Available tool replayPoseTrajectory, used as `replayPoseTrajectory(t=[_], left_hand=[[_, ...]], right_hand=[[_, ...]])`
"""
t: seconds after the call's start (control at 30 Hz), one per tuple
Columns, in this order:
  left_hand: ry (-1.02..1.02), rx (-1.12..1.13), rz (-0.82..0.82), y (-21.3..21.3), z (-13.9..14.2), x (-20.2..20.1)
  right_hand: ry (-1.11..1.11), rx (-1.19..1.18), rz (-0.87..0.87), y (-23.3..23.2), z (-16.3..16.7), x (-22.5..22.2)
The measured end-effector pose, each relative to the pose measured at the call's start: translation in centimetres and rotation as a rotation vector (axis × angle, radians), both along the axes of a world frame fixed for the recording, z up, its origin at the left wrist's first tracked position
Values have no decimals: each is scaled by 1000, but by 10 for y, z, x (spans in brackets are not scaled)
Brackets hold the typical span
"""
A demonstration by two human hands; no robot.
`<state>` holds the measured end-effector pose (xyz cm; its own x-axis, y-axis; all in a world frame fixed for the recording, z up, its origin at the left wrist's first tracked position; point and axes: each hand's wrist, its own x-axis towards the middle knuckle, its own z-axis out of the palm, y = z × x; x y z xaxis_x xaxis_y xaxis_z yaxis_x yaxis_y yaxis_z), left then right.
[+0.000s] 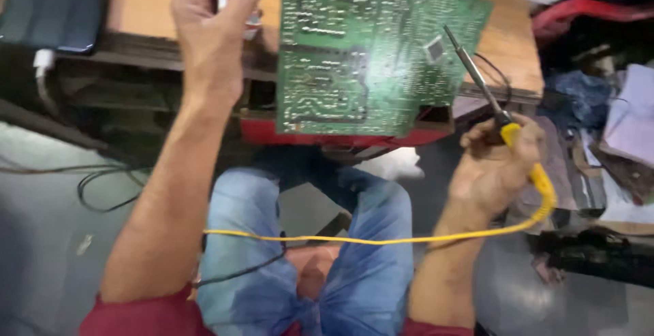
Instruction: The person solders multiple points on a green printed circuit board using a yellow-handled soldering iron and solder wire. They repeatedly apply solder to various pads and traces across the board surface while holding the board steady with the other hand.
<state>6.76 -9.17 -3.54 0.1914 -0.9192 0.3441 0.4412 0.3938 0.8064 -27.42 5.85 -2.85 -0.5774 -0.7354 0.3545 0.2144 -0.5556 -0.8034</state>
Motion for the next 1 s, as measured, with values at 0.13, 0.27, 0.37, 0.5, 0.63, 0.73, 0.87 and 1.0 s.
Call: replayPoseTrajectory(t=[0.13,0.27,0.37,0.5,0.63,0.73,0.87,1.0], left_hand=[[88,-29,-74,6,8,5],[96,-6,-91,12,14,9],[30,12,-55,11,15,11],[75,9,-97,7,12,15],[149,46,-105,1,5,18],[160,-33,-69,-8,2,16],[194,-25,-106,-12,0,13],[221,-74,-148,-16,4,11]], right_hand=[[-323,-2,6,-5,-41,-27],[-425,-20,-50,6,-70,-44],[-461,-39,-100,4,-86,-50],[-385,111,-177,-12,-107,-49],[-419,155,-218,-8,-110,-55],[-441,94,-145,-5,-110,-60],[-366,8,-147,0,-100,-55],[-268,-79,-126,8,-80,-44]])
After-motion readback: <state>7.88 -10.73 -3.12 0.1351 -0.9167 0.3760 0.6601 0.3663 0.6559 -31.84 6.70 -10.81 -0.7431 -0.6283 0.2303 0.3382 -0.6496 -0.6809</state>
